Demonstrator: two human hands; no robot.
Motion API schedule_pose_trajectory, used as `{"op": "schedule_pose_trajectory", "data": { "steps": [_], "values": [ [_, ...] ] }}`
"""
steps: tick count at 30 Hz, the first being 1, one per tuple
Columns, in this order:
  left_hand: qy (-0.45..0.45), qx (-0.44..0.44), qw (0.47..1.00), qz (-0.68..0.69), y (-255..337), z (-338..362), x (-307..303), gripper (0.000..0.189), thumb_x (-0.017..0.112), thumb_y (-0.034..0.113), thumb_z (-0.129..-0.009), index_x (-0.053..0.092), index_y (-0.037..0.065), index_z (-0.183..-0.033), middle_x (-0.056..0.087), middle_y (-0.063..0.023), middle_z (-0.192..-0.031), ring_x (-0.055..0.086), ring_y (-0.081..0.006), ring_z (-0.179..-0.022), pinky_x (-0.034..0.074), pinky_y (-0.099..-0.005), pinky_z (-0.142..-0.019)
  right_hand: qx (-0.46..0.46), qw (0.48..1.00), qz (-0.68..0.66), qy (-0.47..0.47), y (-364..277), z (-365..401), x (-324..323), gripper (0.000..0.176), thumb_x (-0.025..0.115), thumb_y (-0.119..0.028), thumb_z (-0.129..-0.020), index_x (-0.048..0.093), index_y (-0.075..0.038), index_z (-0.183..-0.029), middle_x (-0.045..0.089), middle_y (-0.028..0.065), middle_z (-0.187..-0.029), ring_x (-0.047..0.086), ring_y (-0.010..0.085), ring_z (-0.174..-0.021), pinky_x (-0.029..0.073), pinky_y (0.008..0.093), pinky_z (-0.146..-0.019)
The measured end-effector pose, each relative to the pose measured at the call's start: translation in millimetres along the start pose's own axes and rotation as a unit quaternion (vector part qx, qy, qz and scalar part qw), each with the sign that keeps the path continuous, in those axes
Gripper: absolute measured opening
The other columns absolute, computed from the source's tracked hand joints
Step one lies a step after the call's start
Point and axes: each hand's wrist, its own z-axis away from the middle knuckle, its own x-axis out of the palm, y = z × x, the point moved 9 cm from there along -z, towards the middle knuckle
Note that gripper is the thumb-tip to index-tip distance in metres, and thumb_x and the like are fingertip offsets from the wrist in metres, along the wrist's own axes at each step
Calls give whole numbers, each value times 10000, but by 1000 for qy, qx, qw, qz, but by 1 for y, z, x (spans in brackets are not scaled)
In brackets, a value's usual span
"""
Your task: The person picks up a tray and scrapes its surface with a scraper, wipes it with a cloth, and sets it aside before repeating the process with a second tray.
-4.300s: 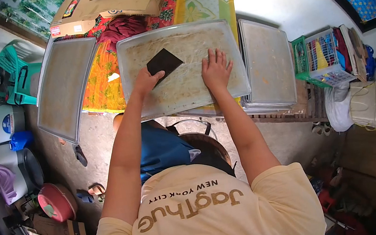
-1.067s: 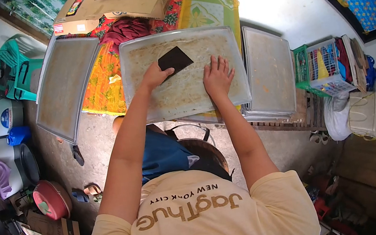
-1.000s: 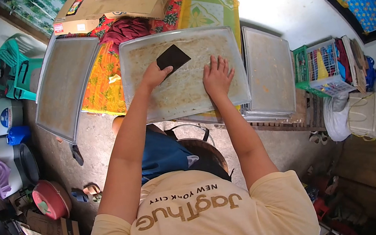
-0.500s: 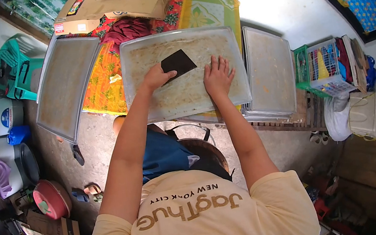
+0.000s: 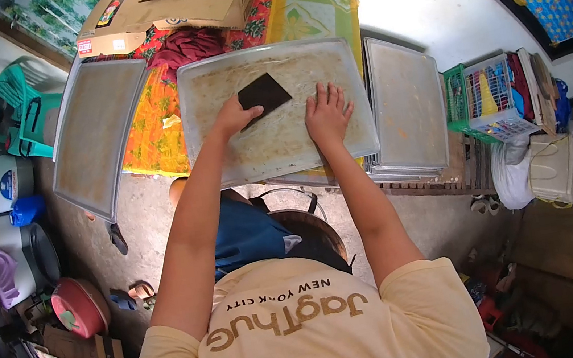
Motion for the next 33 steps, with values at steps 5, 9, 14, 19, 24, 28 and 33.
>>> {"op": "schedule_pose_trajectory", "data": {
  "steps": [5, 9, 14, 19, 24, 28, 33],
  "values": [
    [67, -71, 995, -14, -6, 30, -29, 447, 765, 255, -778, 651, 19, -1140, 717, -168, -993, 684, -306, -921, 513, -380, -822, 0, 1000, 4, 2, 0, 0, 1, 510, 459, -419, -973, 458, -184, -1426, 421, 103, -1498, 315, 304, -1423, 171, 603, -1139],
    [25, -43, 998, 41, -24, 34, -27, 460, 768, 270, -780, 649, 19, -1147, 712, -186, -991, 682, -316, -917, 512, -385, -822, -6, 1000, 12, 3, 1, 1, 3, 503, 451, -418, -980, 461, -185, -1425, 424, 110, -1491, 312, 301, -1422, 190, 600, -1129],
    [37, -41, 998, -2, -17, 39, -34, 471, 776, 301, -771, 656, 43, -1146, 709, -192, -989, 681, -326, -914, 511, -389, -820, -5, 1000, 5, 9, 0, 0, 2, 496, 450, -419, -982, 469, -188, -1420, 424, 104, -1490, 316, 297, -1419, 193, 599, -1128],
    [30, -44, 999, -9, -36, 27, -28, 428, 771, 301, -777, 671, 47, -1107, 715, -179, -962, 682, -323, -906, 510, -393, -812, -2, 1000, 7, -3, 1, -1, 4, 523, 440, -432, -976, 449, -190, -1439, 410, 102, -1508, 305, 305, -1428, 164, 597, -1142],
    [21, -41, 999, 19, -19, 33, -29, 404, 766, 297, -784, 679, 41, -1084, 718, -170, -941, 685, -315, -885, 512, -391, -803, -2, 1000, 10, -2, 2, 0, 5, 522, 445, -430, -974, 452, -187, -1436, 414, 102, -1504, 309, 306, -1426, 175, 600, -1138],
    [31, -47, 998, 7, -26, 30, -27, 376, 763, 276, -791, 684, 38, -1072, 719, -153, -921, 683, -281, -859, 510, -374, -792, -2, 1000, 11, -1, 2, 1, 4, 515, 445, -425, -976, 455, -188, -1433, 414, 101, -1504, 309, 304, -1426, 175, 603, -1138],
    [9, -37, 999, 32, -18, 33, -23, 349, 758, 262, -799, 689, 36, -1056, 720, -145, -906, 680, -257, -841, 509, -366, -778, -1, 1000, 8, -2, 1, 0, 3, 513, 446, -422, -976, 457, -188, -1432, 414, 103, -1504, 306, 303, -1428, 170, 602, -1140]
  ]
}}
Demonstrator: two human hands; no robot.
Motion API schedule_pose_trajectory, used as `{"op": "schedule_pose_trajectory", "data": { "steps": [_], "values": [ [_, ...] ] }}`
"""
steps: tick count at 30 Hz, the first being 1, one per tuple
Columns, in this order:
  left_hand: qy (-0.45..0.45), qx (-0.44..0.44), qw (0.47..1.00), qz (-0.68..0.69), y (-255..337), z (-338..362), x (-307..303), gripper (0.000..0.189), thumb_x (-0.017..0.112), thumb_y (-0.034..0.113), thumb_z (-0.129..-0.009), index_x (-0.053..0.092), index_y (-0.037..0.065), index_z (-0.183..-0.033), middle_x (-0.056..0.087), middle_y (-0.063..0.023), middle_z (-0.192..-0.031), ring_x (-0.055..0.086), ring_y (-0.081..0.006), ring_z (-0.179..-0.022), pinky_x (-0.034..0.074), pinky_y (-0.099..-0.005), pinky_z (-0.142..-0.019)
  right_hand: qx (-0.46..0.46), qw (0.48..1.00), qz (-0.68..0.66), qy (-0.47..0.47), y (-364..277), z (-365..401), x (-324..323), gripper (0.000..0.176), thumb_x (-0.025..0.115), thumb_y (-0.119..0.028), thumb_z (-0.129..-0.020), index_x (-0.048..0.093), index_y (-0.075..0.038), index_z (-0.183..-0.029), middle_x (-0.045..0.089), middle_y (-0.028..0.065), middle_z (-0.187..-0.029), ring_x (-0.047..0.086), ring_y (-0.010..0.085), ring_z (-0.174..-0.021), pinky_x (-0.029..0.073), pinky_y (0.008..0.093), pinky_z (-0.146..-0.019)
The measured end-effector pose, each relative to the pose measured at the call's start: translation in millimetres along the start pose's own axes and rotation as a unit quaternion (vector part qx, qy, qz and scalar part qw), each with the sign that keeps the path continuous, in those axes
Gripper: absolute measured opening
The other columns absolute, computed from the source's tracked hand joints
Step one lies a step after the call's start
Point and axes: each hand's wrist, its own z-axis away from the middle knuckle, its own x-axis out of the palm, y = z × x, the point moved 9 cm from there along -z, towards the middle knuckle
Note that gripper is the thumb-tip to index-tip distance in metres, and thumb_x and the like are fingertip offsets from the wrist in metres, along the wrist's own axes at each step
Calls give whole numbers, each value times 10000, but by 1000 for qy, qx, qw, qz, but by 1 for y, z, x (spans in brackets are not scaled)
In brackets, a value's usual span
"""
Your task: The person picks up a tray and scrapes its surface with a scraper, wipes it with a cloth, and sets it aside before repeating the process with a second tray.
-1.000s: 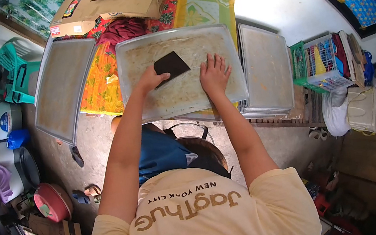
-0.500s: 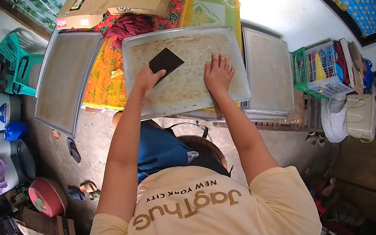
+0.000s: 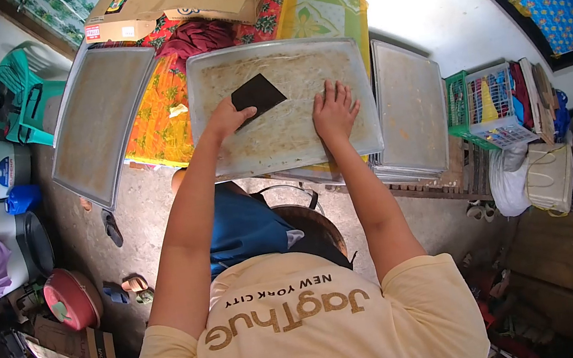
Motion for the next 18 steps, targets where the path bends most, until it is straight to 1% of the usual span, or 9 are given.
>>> {"op": "schedule_pose_trajectory", "data": {
  "steps": [2, 5, 8, 11, 14, 17, 18],
  "values": [
    [9, -9, 1000, -17, -2, -1, -2, 342, 758, 251, -798, 689, 35, -1054, 721, -146, -907, 681, -259, -842, 510, -369, -777, 1, 1000, -6, -1, 0, 0, 0, 515, 445, -423, -976, 456, -189, -1434, 414, 104, -1505, 304, 305, -1430, 166, 601, -1141],
    [0, 34, 999, 16, 4, 0, 2, 343, 749, 265, -804, 688, 35, -1052, 721, -150, -904, 682, -263, -841, 511, -373, -774, 2, 1000, -3, -4, 0, -1, 1, 517, 441, -425, -977, 452, -189, -1437, 410, 105, -1508, 299, 306, -1433, 160, 598, -1144],
    [46, -3, 998, -50, 13, 6, -9, 341, 753, 249, -800, 689, 37, -1060, 723, -148, -908, 683, -264, -840, 511, -371, -773, 2, 1000, 0, -10, 1, 0, 1, 519, 438, -426, -978, 449, -189, -1440, 404, 105, -1513, 295, 306, -1435, 159, 596, -1145],
    [-21, -13, 999, -32, 19, 9, -1, 345, 754, 244, -795, 690, 41, -1066, 724, -149, -916, 685, -270, -847, 513, -373, -777, 3, 1000, -3, -10, 0, 0, 1, 521, 438, -426, -977, 449, -188, -1440, 401, 104, -1515, 294, 305, -1436, 159, 595, -1146],
    [41, 16, 998, -34, 6, 1, -6, 342, 762, 216, -787, 689, 44, -1075, 725, -148, -922, 685, -274, -853, 513, -373, -789, 3, 1000, -2, -11, 0, -1, 0, 521, 437, -429, -978, 450, -188, -1440, 401, 103, -1515, 294, 304, -1436, 159, 594, -1146],
    [-58, -25, 998, -19, 3, 5, 8, 343, 763, 217, -788, 688, 41, -1072, 724, -150, -923, 686, -279, -860, 514, -375, -796, 5, 1000, -2, -15, 0, 0, -1, 521, 437, -432, -979, 451, -187, -1438, 403, 102, -1514, 293, 302, -1437, 159, 596, -1146],
    [-44, -21, 999, -25, 7, 8, 6, 344, 764, 218, -788, 687, 40, -1072, 724, -150, -925, 686, -277, -861, 513, -374, -798, 3, 1000, -2, -16, 0, 0, -1, 520, 436, -433, -979, 452, -187, -1437, 403, 102, -1513, 292, 301, -1437, 159, 596, -1145]
  ]
}}
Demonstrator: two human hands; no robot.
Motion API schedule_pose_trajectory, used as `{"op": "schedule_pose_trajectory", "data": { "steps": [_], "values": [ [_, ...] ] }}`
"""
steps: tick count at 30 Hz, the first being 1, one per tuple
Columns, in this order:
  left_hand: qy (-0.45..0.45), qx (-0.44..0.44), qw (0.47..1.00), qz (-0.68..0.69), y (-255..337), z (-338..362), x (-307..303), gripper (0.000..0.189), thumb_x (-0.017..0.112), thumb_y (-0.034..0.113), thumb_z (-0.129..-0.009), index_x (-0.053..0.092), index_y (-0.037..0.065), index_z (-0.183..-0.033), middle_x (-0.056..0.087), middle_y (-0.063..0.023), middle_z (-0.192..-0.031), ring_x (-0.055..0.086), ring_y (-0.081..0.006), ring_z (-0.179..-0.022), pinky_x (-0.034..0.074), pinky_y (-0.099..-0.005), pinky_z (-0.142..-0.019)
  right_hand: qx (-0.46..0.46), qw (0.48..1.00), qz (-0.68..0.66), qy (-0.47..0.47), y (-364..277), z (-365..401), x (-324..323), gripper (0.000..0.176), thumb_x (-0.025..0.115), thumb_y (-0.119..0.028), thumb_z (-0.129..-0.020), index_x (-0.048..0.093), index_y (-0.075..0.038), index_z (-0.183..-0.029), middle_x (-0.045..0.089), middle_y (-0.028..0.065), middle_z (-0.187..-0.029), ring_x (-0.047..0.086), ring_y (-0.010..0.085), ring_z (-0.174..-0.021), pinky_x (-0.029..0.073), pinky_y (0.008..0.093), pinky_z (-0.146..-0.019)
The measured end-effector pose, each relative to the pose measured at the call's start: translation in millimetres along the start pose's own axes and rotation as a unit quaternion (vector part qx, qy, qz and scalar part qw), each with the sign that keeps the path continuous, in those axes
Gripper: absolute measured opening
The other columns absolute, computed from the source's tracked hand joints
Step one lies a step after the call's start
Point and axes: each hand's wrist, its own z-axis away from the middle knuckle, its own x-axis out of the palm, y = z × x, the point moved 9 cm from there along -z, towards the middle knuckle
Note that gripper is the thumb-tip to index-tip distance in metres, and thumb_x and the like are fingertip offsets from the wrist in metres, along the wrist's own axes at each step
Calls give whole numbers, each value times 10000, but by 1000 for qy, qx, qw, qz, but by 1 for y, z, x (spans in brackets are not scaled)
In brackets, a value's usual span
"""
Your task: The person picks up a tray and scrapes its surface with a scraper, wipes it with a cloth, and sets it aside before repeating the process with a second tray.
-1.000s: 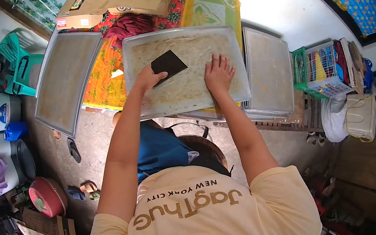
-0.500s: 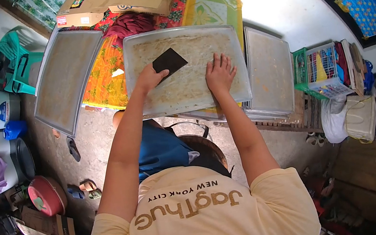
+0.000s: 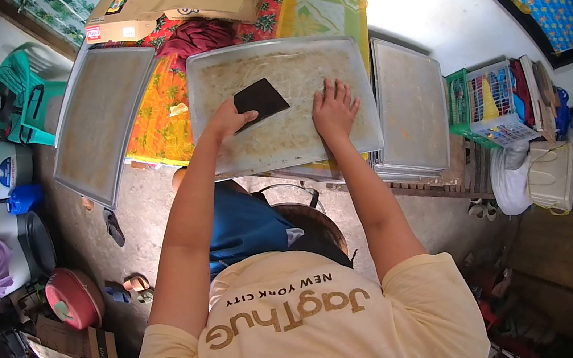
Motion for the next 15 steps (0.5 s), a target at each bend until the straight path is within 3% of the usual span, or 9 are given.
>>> {"op": "schedule_pose_trajectory", "data": {
  "steps": [15],
  "values": [
    [53, -23, 998, -23, 2, 22, -8, 384, 769, 299, -788, 688, 64, -1080, 720, -165, -950, 686, -302, -901, 515, -386, -808, 2, 1000, -5, 0, 0, 1, -1, 519, 443, -423, -976, 449, -183, -1436, 407, 106, -1510, 293, 301, -1436, 162, 597, -1144]
  ]
}}
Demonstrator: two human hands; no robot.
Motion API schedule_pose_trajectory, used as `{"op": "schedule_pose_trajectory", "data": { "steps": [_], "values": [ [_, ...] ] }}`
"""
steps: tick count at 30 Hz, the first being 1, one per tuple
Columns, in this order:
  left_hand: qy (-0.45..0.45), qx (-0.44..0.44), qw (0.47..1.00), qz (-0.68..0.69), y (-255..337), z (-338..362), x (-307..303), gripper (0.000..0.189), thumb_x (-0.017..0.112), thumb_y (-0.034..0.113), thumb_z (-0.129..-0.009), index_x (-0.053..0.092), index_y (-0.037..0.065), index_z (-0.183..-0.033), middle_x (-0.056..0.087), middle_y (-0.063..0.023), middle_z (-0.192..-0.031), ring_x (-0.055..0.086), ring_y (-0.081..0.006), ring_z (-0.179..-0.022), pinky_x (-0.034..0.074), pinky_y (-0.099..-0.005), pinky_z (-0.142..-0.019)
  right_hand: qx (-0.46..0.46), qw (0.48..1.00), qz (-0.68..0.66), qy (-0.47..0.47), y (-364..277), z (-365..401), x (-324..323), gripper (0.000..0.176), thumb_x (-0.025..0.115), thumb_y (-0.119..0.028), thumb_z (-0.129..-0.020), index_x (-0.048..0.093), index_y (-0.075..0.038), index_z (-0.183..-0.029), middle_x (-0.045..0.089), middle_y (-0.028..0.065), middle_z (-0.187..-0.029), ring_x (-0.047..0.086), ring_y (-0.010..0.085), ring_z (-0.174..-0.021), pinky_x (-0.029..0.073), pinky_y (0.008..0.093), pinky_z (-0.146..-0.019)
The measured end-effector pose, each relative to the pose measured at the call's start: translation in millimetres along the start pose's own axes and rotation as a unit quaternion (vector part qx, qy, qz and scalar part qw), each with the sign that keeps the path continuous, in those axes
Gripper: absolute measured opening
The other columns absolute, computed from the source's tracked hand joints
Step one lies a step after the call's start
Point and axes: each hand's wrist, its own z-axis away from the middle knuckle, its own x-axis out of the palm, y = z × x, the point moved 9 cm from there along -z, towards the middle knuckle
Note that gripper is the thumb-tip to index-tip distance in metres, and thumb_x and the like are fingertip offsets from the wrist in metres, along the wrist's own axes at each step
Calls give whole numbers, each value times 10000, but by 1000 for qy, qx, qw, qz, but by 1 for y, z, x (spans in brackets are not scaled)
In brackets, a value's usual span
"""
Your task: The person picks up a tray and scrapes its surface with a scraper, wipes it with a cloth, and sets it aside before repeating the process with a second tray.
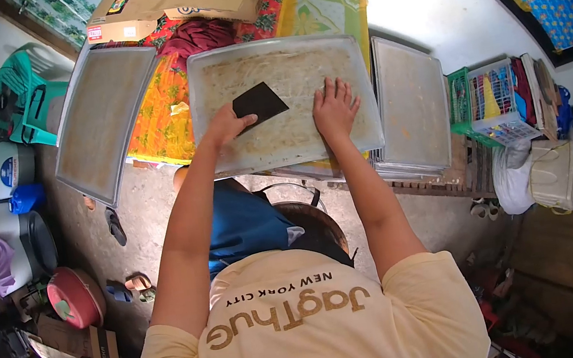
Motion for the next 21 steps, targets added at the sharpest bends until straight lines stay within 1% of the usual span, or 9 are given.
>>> {"op": "schedule_pose_trajectory", "data": {
  "steps": [2, 5, 8, 11, 14, 17, 20, 21],
  "values": [
    [-4, -15, 1000, -1, -11, -7, 2, 381, 770, 298, -788, 689, 74, -1086, 720, -161, -959, 685, -304, -908, 513, -386, -815, -1, 1000, 3, 5, 2, 0, 2, 519, 440, -425, -977, 449, -184, -1436, 407, 105, -1509, 293, 300, -1436, 161, 596, -1144],
    [-49, 3, 999, -22, 7, 2, 4, 384, 762, 299, -795, 687, 63, -1088, 717, -174, -959, 684, -311, -910, 512, -392, -815, -4, 1000, 3, 13, 1, -1, 3, 519, 436, -430, -979, 448, -186, -1437, 411, 103, -1507, 295, 299, -1435, 160, 597, -1144],
    [-42, 27, 999, -19, 16, -2, 8, 387, 762, 291, -791, 687, 57, -1090, 717, -177, -960, 684, -311, -906, 511, -393, -820, -4, 1000, 2, 16, 1, -1, 3, 520, 435, -435, -980, 450, -187, -1437, 418, 102, -1502, 302, 300, -1432, 162, 598, -1143],
    [-60, 35, 997, 27, 2, -20, 34, 384, 763, 283, -786, 689, 59, -1089, 717, -175, -974, 683, -306, -918, 508, -395, -829, -3, 1000, 10, 13, -1, -1, 4, 518, 437, -438, -980, 457, -187, -1432, 423, 102, -1499, 313, 303, -1425, 170, 602, -1139],
    [-10, 28, 999, -17, 11, -20, 25, 368, 763, 266, -780, 693, 65, -1080, 718, -168, -984, 683, -299, -919, 508, -393, -831, -8, 1000, 17, 22, 2, -1, 4, 514, 442, -438, -978, 465, -187, -1426, 426, 103, -1496, 324, 306, -1418, 181, 607, -1134],
    [-64, 53, 997, 6, 12, -17, 34, 348, 755, 265, -785, 697, 64, -1063, 719, -168, -963, 684, -313, -897, 509, -404, -811, -8, 1000, 12, 28, 1, -1, 4, 511, 446, -434, -977, 466, -187, -1423, 428, 103, -1494, 326, 307, -1417, 186, 609, -1131],
    [20, 41, 999, 2, 11, -12, 18, 344, 759, 254, -781, 696, 61, -1059, 724, -153, -933, 687, -306, -867, 512, -397, -793, -8, 999, 15, 27, 1, -1, 4, 511, 448, -428, -975, 463, -187, -1425, 428, 103, -1493, 321, 305, -1420, 184, 608, -1133],
    [-4, 31, 999, 5, 11, -10, 19, 339, 758, 254, -783, 697, 60, -1054, 724, -152, -926, 687, -308, -863, 512, -395, -789, -9, 999, 16, 27, 0, -1, 3, 511, 448, -427, -975, 461, -188, -1427, 428, 103, -1493, 319, 304, -1421, 182, 607, -1134]
  ]
}}
